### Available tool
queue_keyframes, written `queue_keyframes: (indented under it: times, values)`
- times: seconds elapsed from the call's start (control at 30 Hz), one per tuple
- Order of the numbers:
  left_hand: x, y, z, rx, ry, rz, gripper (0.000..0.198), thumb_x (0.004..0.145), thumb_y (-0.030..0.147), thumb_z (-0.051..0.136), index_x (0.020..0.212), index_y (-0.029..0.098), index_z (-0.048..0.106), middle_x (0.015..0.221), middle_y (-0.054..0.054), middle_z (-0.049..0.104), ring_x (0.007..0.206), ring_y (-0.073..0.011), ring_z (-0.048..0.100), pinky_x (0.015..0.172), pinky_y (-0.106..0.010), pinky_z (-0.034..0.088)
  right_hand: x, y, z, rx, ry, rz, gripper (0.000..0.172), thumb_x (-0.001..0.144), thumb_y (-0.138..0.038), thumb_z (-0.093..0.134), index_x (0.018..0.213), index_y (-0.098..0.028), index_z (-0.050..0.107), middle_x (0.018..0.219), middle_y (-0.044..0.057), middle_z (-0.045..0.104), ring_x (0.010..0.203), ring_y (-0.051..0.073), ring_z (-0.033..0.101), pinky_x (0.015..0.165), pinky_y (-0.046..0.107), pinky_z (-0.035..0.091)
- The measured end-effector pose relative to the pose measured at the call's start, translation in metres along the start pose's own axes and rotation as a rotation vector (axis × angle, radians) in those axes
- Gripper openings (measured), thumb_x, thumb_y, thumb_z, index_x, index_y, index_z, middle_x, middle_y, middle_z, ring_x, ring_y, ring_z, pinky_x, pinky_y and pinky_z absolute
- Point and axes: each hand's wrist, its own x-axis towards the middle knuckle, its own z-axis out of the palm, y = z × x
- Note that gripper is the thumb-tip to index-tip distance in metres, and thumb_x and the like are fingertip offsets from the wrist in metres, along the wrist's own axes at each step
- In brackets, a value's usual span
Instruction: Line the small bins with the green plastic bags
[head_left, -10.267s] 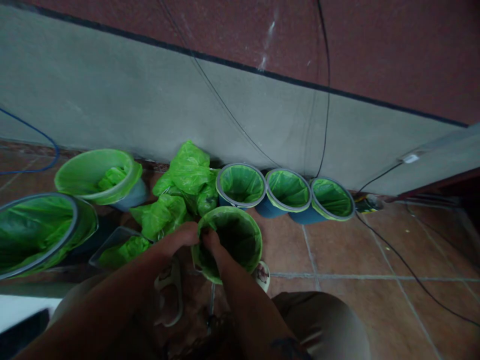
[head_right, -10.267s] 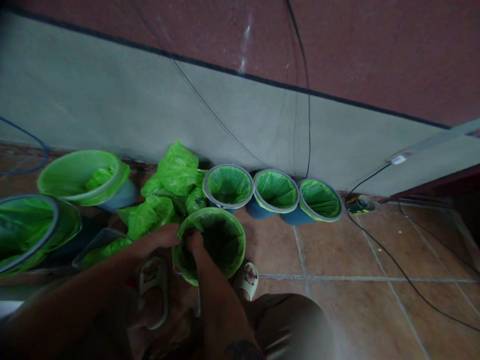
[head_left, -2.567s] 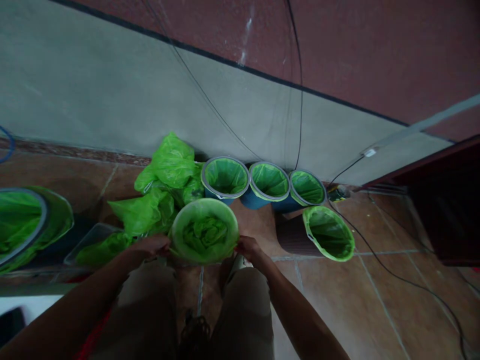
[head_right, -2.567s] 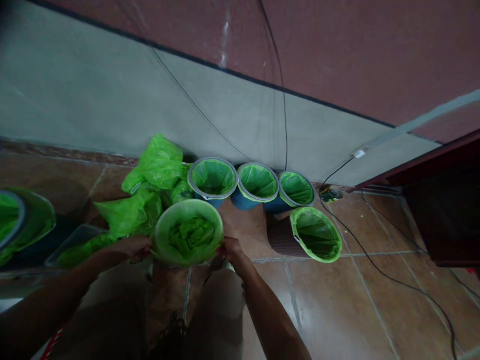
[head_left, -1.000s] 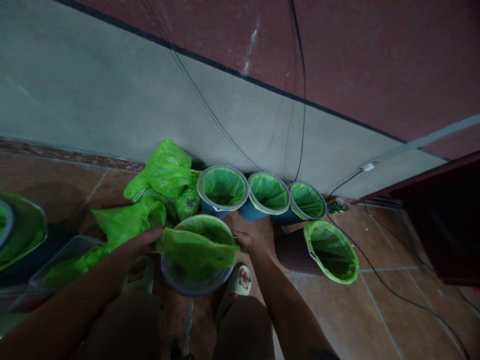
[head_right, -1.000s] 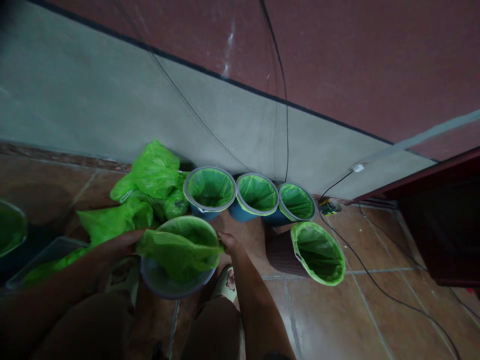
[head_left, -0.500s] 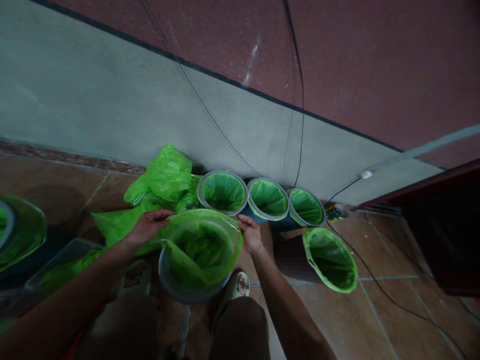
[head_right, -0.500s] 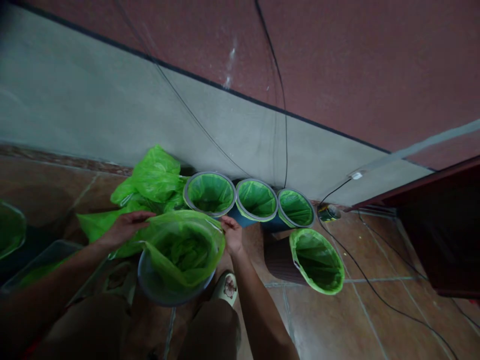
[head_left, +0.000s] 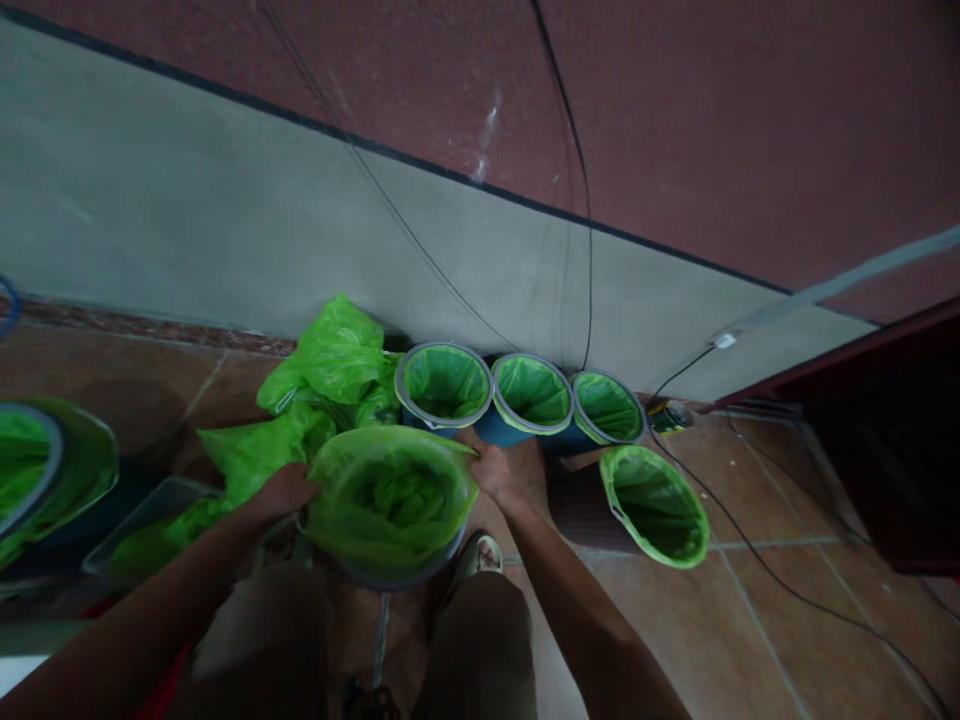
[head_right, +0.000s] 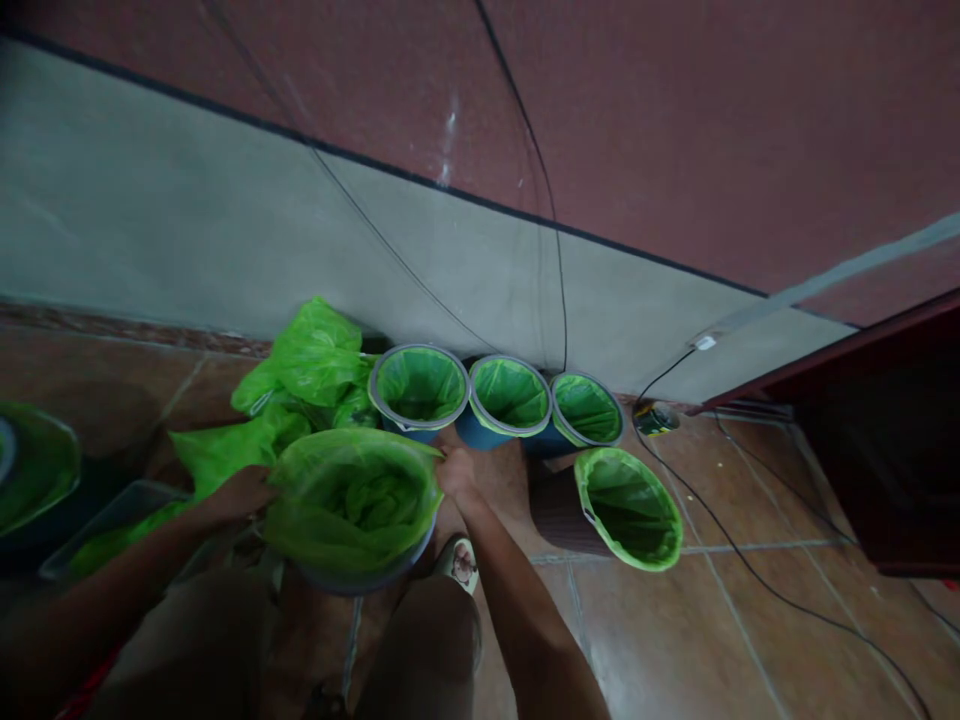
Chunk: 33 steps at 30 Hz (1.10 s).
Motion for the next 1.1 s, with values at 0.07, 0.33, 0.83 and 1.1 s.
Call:
queue_keyframes:
  times: [0.07,0.33,0.83,1.1]
  values:
    - [-0.009,0.009,-0.004,0.074,0.037,0.059,0.008,0.063,0.023,0.066,0.058,0.017,0.065,0.046,0.001,0.057,0.053,-0.0182,0.056,0.053,-0.026,0.038,-0.008,0.0,-0.006,-0.005,0.045,-0.014,0.015,0.075,-0.014,0.063,0.061,-0.021,0.065,0.059,-0.001,0.06,0.063,0.016,0.056,0.063,0.027,0.041]
    - [-0.024,0.041,0.001,0.229,0.06,0.131,0.018,0.071,0.03,0.054,0.067,0.016,0.064,0.048,0.003,0.054,0.058,-0.0164,0.054,0.057,-0.026,0.037,-0.048,-0.001,-0.005,0.258,0.037,-0.026,0.02,0.078,-0.031,0.061,0.062,-0.018,0.061,0.053,-0.002,0.056,0.05,0.012,0.047,0.05,0.024,0.035]
    - [-0.047,0.135,-0.003,0.119,0.022,0.411,0.024,0.073,0.036,0.053,0.073,0.017,0.066,0.058,0.003,0.058,0.055,-0.0149,0.055,0.056,-0.027,0.046,-0.074,-0.097,-0.024,0.477,-0.194,-0.204,0.023,0.08,-0.04,0.065,0.072,-0.018,0.063,0.058,-0.003,0.063,0.048,0.011,0.053,0.05,0.02,0.041]
    - [-0.014,0.154,-0.006,0.362,0.162,0.437,0.029,0.08,0.033,0.048,0.086,0.019,0.072,0.072,0.0,0.071,0.078,-0.02,0.068,0.072,-0.027,0.051,-0.092,-0.069,-0.018,0.292,-0.274,-0.052,0.013,0.082,-0.026,0.065,0.073,-0.016,0.066,0.061,-0.001,0.066,0.051,0.01,0.056,0.051,0.019,0.045]
